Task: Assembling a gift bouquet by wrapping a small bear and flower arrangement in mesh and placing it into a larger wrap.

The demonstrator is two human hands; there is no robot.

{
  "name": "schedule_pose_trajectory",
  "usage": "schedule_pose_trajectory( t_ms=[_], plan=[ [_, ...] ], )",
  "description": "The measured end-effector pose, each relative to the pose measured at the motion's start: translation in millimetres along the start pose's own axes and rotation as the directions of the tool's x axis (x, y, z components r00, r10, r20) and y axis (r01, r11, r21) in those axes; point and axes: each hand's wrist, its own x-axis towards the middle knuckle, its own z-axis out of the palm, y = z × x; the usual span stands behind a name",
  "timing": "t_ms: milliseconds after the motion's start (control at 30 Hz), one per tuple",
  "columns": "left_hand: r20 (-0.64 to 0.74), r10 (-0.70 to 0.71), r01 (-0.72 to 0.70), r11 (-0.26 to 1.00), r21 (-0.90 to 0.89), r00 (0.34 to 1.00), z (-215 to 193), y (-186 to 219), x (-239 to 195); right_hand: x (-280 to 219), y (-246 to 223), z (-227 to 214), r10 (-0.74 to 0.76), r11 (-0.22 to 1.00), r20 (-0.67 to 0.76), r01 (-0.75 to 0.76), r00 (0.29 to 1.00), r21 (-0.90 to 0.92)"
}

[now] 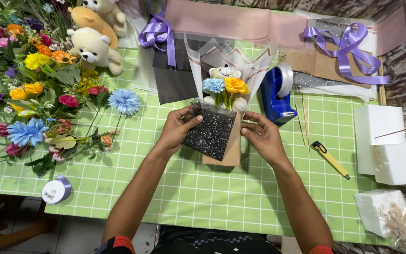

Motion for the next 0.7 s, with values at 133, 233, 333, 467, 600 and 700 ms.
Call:
schedule_pose_trajectory(
  t_ms=[133, 233, 333, 467, 600, 700],
  plan=[
    [0.017, 0.013, -0.013, 1.0, 0.022, 1.0, -12.0, -27.8, 10.3, -2.7, 3.6, 5.8, 0.009, 1.0, 0.0, -0.009, 1.0, 0.024],
    [0.042, 0.062, -0.065, 0.994, 0.089, 0.997, -15.7, -23.9, 15.0, -0.8, 6.1, 4.4, 0.006, 1.0, -0.001, -0.006, 1.0, 0.01],
    [0.092, 0.163, -0.182, 0.947, 0.264, 0.982, -13.2, 4.4, 14.6, 2.2, 13.5, -1.0, 0.007, 1.0, -0.011, -0.007, 1.0, 0.0],
    [0.224, 0.155, -0.241, 0.866, 0.439, 0.962, -1.4, 32.0, 19.0, 5.0, 14.0, -3.8, 0.023, 1.0, -0.022, -0.023, 0.999, -0.001],
    [0.384, 0.177, -0.344, 0.839, 0.423, 0.906, 24.4, 42.9, 31.3, 11.0, 10.6, -1.7, 0.028, 0.999, -0.073, -0.029, 0.997, -0.021],
    [0.41, 0.238, -0.431, 0.76, 0.486, 0.881, 35.0, 36.2, 43.8, 15.2, 36.5, -8.4, 0.09, 0.977, -0.129, -0.063, 0.988, 0.202]
  ],
)
